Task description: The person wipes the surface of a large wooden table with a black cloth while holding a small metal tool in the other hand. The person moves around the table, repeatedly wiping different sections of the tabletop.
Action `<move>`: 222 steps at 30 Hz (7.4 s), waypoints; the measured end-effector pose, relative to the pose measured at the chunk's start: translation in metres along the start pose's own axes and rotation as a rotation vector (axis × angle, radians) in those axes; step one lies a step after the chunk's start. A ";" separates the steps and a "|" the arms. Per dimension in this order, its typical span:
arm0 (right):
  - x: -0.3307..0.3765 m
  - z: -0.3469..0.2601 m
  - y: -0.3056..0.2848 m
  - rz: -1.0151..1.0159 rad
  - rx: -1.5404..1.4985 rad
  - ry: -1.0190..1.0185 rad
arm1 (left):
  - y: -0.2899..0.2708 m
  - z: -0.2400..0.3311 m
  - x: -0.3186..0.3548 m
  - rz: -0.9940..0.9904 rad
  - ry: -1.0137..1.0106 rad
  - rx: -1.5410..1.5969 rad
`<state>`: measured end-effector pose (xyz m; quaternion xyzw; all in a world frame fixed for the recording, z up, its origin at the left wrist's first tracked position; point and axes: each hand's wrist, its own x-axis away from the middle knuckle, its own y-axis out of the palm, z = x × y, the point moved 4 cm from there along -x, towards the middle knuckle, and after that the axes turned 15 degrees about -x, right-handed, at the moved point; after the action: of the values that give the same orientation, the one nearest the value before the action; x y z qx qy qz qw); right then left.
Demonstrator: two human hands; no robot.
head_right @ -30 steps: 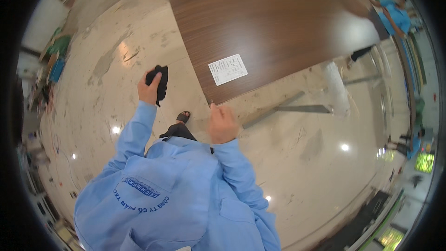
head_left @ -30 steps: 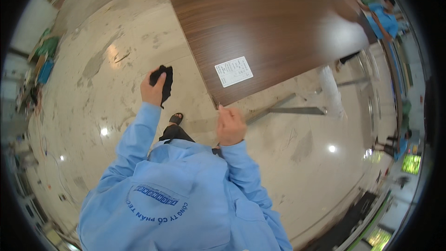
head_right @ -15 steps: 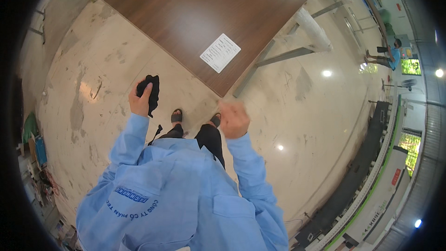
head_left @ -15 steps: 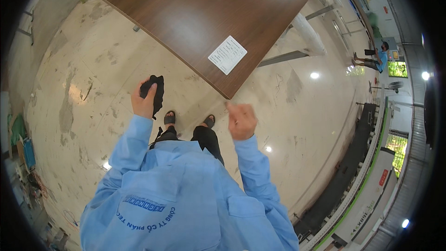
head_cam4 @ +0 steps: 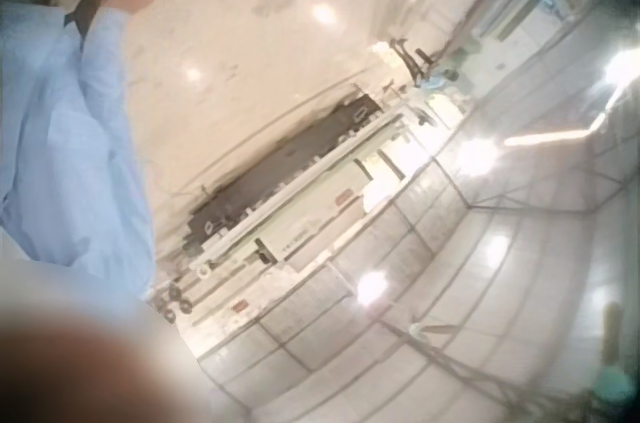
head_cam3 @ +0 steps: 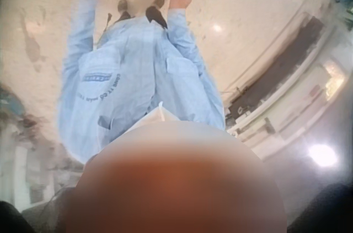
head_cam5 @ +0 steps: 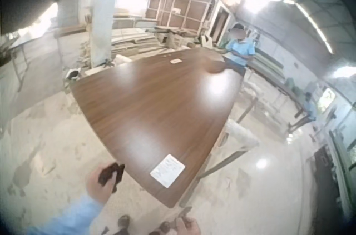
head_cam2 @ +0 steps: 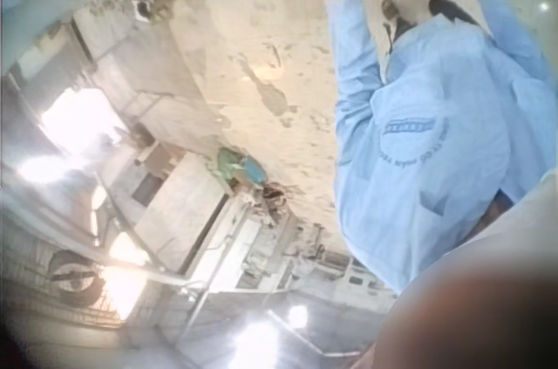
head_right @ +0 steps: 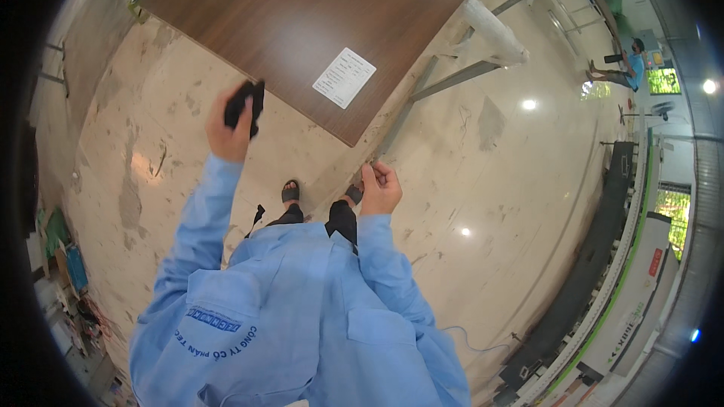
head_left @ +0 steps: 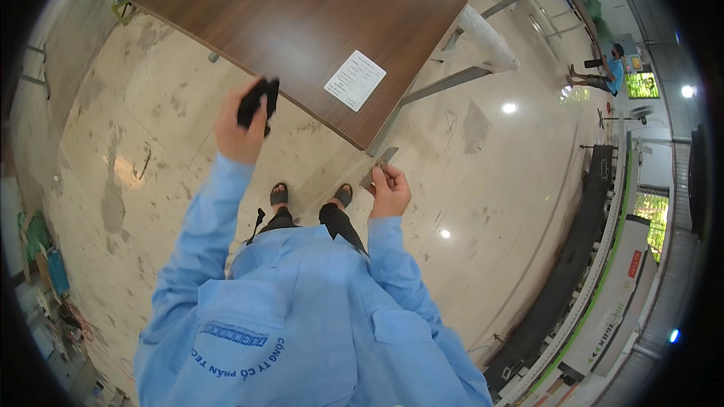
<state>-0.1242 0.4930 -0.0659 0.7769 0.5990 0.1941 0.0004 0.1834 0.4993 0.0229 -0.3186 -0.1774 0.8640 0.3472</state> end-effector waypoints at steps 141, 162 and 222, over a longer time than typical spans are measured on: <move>0.114 -0.029 0.235 0.364 -0.060 -0.374 | 0.028 -0.005 -0.090 -1.461 0.115 0.644; 0.204 -0.003 0.170 0.449 0.001 -0.246 | 0.022 0.016 -0.005 -1.876 0.499 0.509; -0.028 -0.032 -0.271 0.483 0.219 0.055 | 0.501 0.140 -0.242 -0.572 0.533 -0.840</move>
<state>-0.3922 0.5359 -0.1080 0.8871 0.4135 0.1436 -0.1460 -0.0207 -0.0340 -0.0357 -0.5752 -0.4909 0.4810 0.4436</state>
